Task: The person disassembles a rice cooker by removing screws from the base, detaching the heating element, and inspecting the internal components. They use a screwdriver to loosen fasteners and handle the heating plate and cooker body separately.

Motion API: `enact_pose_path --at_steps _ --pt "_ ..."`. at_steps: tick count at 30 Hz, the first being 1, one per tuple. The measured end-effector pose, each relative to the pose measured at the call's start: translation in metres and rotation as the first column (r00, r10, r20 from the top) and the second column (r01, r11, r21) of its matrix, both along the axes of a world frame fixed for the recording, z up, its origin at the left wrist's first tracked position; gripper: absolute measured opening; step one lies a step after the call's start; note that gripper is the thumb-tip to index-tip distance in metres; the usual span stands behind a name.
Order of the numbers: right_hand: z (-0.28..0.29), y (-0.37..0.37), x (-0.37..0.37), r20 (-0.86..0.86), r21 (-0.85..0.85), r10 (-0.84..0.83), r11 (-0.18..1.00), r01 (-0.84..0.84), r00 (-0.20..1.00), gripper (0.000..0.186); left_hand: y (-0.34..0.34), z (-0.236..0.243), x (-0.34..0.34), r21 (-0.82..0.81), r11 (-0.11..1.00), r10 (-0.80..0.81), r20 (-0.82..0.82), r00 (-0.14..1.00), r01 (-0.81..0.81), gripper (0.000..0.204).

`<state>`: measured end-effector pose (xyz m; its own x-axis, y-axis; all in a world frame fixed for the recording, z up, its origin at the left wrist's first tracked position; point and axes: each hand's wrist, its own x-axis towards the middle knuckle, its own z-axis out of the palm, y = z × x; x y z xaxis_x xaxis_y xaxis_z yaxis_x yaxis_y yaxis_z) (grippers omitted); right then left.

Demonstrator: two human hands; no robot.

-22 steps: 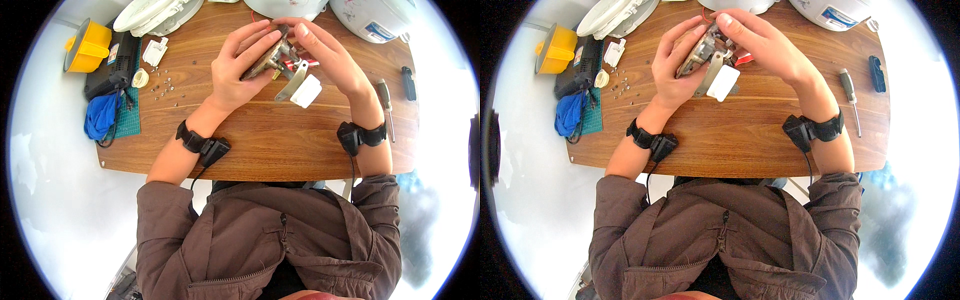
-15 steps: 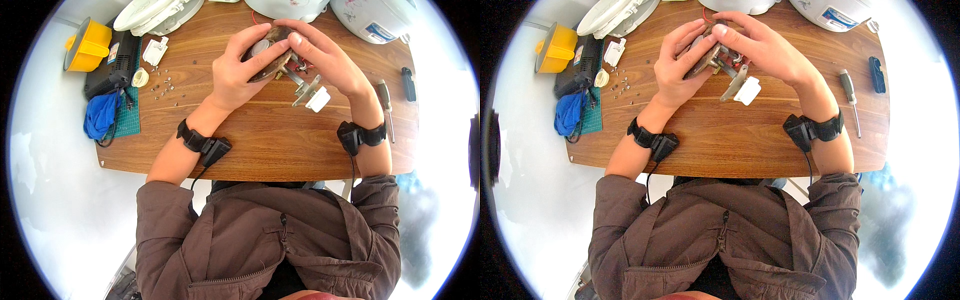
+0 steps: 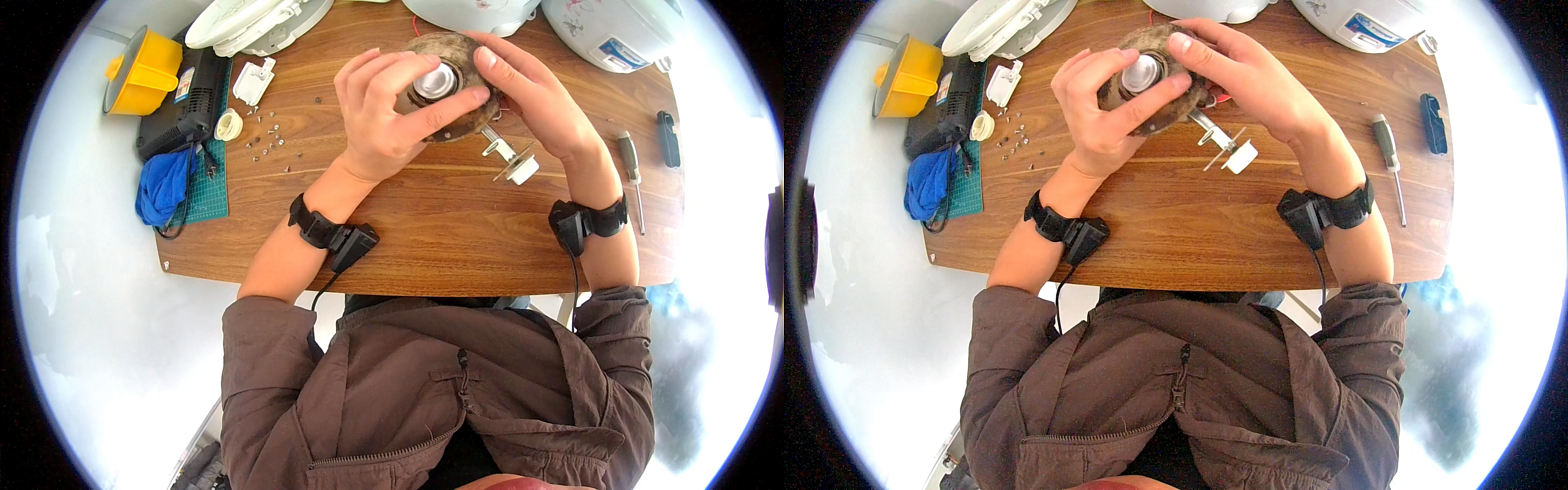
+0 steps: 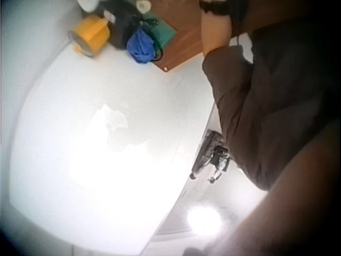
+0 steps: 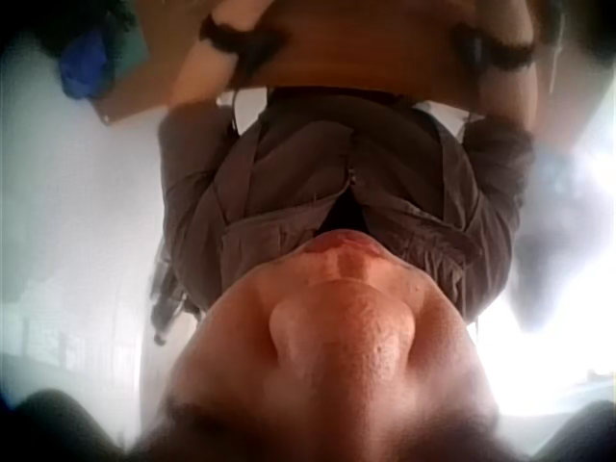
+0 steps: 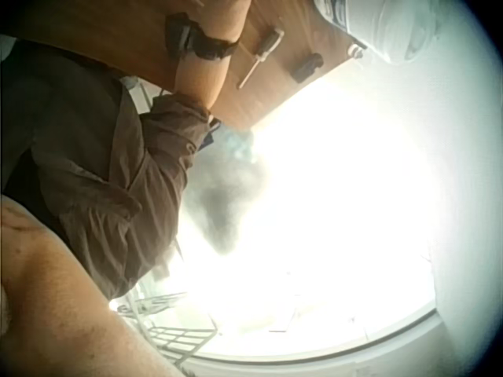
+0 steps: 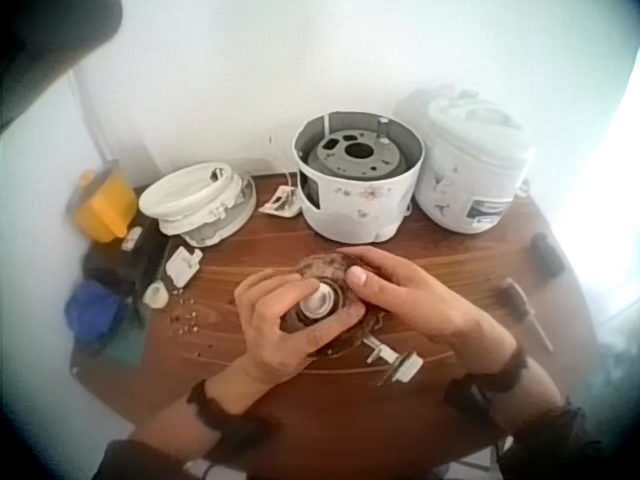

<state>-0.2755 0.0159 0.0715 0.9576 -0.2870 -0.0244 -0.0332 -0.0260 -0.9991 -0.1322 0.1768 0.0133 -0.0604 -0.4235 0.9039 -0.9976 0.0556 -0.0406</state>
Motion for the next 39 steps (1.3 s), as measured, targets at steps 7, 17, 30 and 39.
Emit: enact_pose_path --at_steps 7,17,30,39 --pt "-0.005 0.003 0.004 0.013 -0.042 -0.016 0.999 0.016 1.0 0.052 0.0 -0.004 -0.007 -0.016 0.998 0.066 0.072 0.995 -0.065 0.033" --pt "-0.002 0.004 0.004 -0.005 0.024 -0.029 0.999 0.029 1.0 0.048 0.002 -0.004 -0.007 -0.034 0.997 0.066 0.081 0.995 -0.063 0.034" --pt "-0.007 0.003 0.004 -0.009 0.122 -0.024 0.992 0.025 1.0 0.047 0.003 -0.008 -0.004 0.033 0.992 -0.12 -0.119 0.986 0.124 0.04" --pt "-0.016 0.0 0.006 -0.055 0.054 -0.045 0.997 0.048 0.997 0.044 -0.004 -0.006 0.003 0.012 0.957 -0.278 -0.233 0.932 0.289 0.047"
